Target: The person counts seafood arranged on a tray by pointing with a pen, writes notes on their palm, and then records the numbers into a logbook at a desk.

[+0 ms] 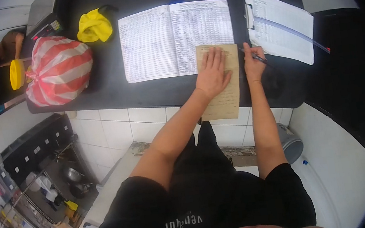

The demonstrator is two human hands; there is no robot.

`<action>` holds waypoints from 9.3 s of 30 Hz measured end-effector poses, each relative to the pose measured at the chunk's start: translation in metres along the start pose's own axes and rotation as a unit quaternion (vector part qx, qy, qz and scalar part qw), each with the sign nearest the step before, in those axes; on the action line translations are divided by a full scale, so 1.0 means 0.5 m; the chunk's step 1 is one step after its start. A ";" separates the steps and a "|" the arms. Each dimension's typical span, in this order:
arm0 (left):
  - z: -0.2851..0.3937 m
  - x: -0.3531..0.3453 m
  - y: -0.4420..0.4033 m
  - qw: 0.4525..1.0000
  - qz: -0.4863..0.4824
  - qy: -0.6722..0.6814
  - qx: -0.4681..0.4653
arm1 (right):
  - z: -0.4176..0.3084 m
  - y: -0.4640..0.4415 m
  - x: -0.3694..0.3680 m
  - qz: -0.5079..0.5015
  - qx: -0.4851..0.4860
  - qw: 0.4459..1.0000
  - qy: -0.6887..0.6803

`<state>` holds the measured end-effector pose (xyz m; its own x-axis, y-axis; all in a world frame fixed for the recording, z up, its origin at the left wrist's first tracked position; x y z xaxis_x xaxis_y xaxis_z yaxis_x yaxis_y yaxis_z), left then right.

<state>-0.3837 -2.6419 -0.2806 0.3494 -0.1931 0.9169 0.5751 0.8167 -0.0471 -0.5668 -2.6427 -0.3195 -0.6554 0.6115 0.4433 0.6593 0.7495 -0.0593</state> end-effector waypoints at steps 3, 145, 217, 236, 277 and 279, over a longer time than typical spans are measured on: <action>-0.009 0.003 0.000 0.999 0.030 0.019 -0.028 | -0.002 0.001 0.002 -0.009 0.008 1.000 -0.018; -0.013 -0.011 0.014 0.998 0.064 -0.001 -0.010 | -0.097 0.009 -0.087 -0.055 0.053 0.995 -0.066; 0.000 0.004 0.030 1.000 0.025 0.002 -0.015 | -0.014 0.026 -0.003 0.013 0.007 0.996 -0.092; 0.003 -0.009 0.037 0.999 0.015 0.029 -0.014 | -0.011 0.025 -0.007 0.004 -0.008 0.999 -0.045; 0.026 -0.001 0.021 0.997 0.021 -0.009 -0.068 | -0.032 0.464 0.323 0.122 -0.012 0.988 0.097; 0.026 -0.003 0.023 0.997 0.027 -0.014 -0.076 | 0.007 0.593 0.408 0.120 -0.078 0.972 0.186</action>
<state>-0.3873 -2.6248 -0.2773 0.3628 -0.1346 0.9221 0.6618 0.7338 -0.1533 -0.5064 -2.2949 -0.2497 -0.3168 0.6088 0.7273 0.8436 0.5314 -0.0773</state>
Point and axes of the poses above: each hand's wrist, its own y-axis away from the middle knuckle, its own x-axis out of the back of the hand, z = x × y, the point moved 3 cm from there along -y, towards the middle knuckle
